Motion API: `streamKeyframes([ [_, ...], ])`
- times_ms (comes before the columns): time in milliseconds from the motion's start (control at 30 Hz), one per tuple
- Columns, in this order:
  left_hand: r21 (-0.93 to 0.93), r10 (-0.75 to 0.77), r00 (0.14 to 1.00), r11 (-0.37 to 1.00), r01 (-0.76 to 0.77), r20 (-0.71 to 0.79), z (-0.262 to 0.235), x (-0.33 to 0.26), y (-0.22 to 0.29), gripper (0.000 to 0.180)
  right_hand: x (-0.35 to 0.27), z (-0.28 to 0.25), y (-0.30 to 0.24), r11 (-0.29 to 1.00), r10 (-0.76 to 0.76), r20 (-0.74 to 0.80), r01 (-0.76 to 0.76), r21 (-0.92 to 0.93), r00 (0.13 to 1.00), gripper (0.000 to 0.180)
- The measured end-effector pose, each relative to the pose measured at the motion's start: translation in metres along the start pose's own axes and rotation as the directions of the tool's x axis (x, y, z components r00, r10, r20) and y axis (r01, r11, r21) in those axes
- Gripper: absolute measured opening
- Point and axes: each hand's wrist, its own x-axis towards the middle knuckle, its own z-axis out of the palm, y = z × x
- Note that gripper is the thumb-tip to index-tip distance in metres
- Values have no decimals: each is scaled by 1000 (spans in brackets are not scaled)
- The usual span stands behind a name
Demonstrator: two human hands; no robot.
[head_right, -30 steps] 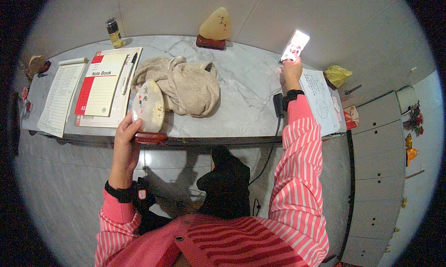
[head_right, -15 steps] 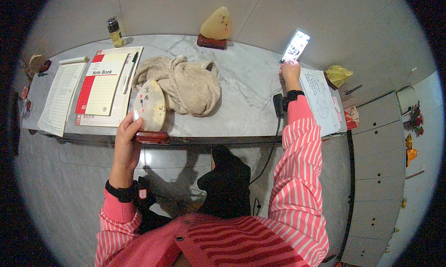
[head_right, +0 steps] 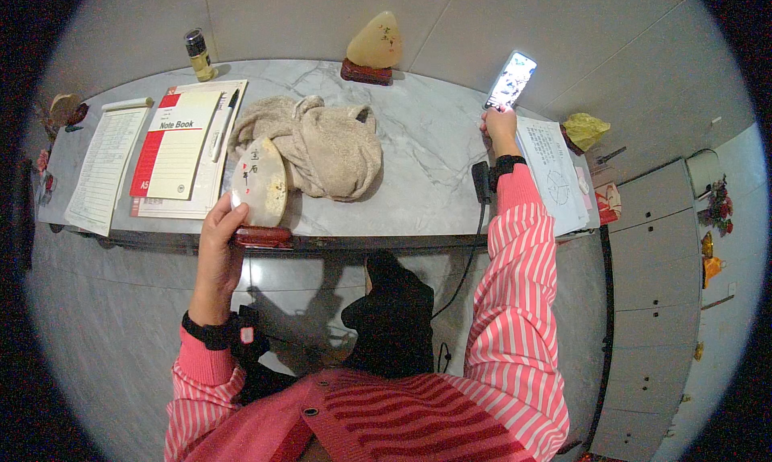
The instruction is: The person sits on the floor and wipes a small decorative stone with a cloth. They hold the stone in the left hand and rub its surface with the cloth in the right hand, rotating the stone to cover different sides. The person briefly touches a phone on the table before resuming wiping.
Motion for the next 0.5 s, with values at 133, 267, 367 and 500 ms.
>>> streamKeyframes([
  [133,0,1,1000,1000,-1,6,-1,1,0,42,-3,0,-3,1000,-17,5,17,-14,1000,13],
  [267,17,-4,1000,1000,4,-2,-1,0,0,42,-6,-1,-6,999,-12,3,12,-38,1000,13],
  [367,2,-3,1000,1000,3,4,0,0,0,41,-6,-2,-7,998,-20,19,21,-55,1000,15],
  [500,10,-1,1000,1000,1,-8,0,0,-1,42,0,-1,-3,998,2,-6,-2,-57,1000,18],
])
